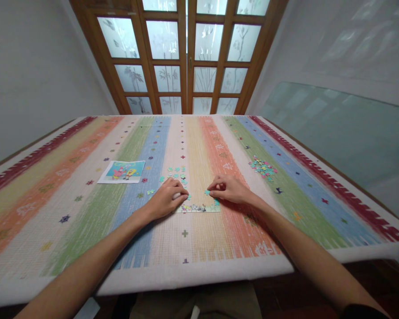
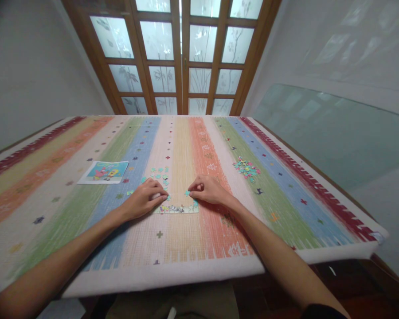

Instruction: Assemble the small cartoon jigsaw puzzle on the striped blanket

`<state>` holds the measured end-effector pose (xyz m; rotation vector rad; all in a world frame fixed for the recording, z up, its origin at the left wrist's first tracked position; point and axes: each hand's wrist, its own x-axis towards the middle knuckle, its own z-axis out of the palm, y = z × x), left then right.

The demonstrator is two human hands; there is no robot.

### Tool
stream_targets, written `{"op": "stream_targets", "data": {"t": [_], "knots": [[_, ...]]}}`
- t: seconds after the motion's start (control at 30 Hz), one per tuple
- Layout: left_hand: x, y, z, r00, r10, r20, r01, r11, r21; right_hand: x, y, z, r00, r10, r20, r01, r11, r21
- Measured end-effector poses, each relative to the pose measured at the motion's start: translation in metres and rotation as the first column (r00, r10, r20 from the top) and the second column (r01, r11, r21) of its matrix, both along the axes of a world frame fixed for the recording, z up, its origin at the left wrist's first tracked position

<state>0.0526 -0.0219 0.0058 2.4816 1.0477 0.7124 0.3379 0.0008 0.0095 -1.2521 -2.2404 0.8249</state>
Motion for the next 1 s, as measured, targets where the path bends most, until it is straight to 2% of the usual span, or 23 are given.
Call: {"op": "stream_targets", "data": {"t": [0.27,0.43,0.6,0.8,1.0], "knots": [[-0.009,0.005,-0.006,0.996,0.044,-0.076,-0.038,0.996,0.080,0.001,0.000,0.000,1.000,0.015,0.020,-0.015,1.000,0.009],[-0.015,0.011,-0.009,0.995,0.069,-0.069,-0.062,0.993,0.102,0.003,0.001,0.004,0.999,0.017,0.050,-0.017,1.000,-0.007],[-0.018,0.009,-0.008,0.997,0.052,-0.059,-0.046,0.994,0.099,0.005,-0.001,0.007,0.999,-0.003,0.036,0.004,1.000,-0.016],[-0.014,0.004,-0.004,0.997,0.042,-0.069,-0.036,0.995,0.094,0.000,-0.005,0.006,0.998,-0.005,0.060,0.003,0.999,0.034],[-0.013,0.001,-0.002,0.999,0.039,-0.037,-0.037,0.997,0.061,0.001,-0.003,0.003,1.000,-0.008,0.008,0.008,1.000,0.000]]}}
